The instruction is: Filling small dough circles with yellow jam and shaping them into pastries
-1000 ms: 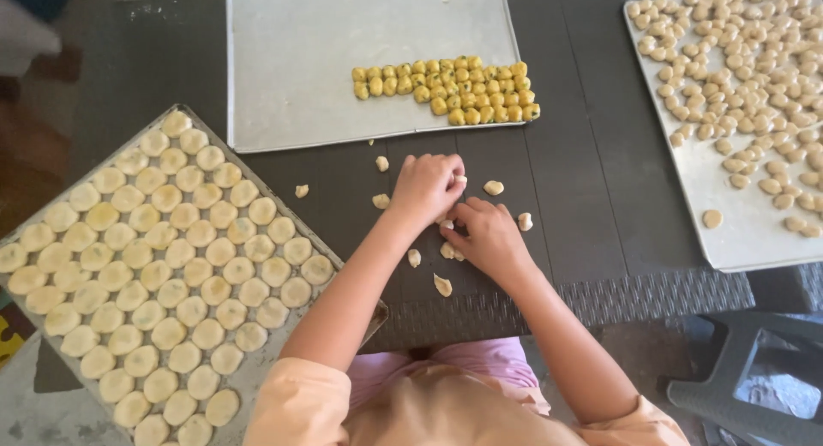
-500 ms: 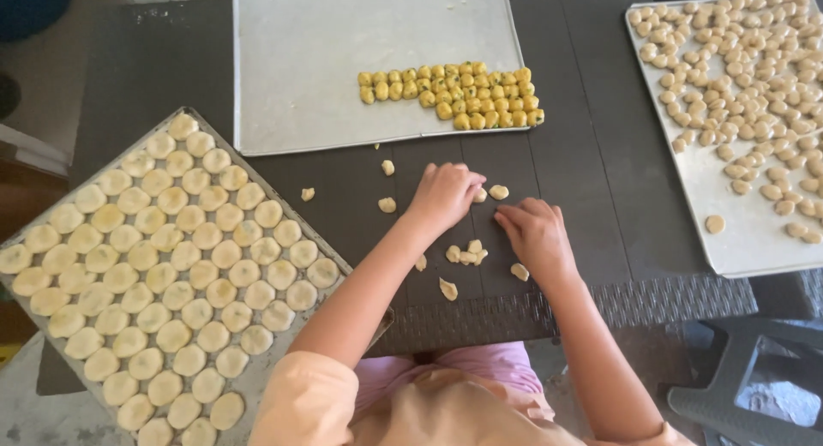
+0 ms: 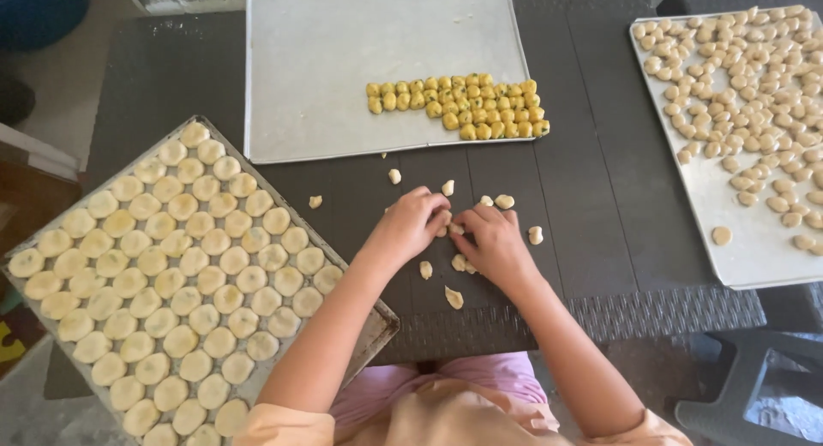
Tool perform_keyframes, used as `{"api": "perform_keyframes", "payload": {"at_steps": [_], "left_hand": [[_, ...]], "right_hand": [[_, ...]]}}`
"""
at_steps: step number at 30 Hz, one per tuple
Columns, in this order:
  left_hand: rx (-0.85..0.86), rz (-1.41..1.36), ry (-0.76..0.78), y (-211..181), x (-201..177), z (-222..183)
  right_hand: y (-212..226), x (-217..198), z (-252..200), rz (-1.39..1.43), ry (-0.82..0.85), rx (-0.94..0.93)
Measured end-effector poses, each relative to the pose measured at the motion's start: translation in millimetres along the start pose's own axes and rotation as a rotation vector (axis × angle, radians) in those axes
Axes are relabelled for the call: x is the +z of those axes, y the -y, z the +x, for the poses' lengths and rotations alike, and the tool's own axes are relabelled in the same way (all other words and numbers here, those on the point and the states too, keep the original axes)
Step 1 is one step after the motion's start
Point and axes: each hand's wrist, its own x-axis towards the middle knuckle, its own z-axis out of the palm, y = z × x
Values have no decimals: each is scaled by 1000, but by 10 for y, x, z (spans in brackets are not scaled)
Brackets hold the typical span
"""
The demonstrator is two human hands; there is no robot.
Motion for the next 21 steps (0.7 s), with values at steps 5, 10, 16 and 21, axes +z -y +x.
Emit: {"api": "perform_keyframes", "payload": {"at_steps": [5,10,16,21], "left_hand": [[-62,-192,-75,146,130,-30],[-1,-53,-102,38,176,-68],[-195,-739,-166,39,78,-41],[-208,-967,-220,12,-123,-149]], "right_hand": [[-54,-183,-99,-108,20,58],[18,-386,-32,-138,216,132],[313,-549,154,193,-16,79],[401,-514,268,432,-239,90]]}}
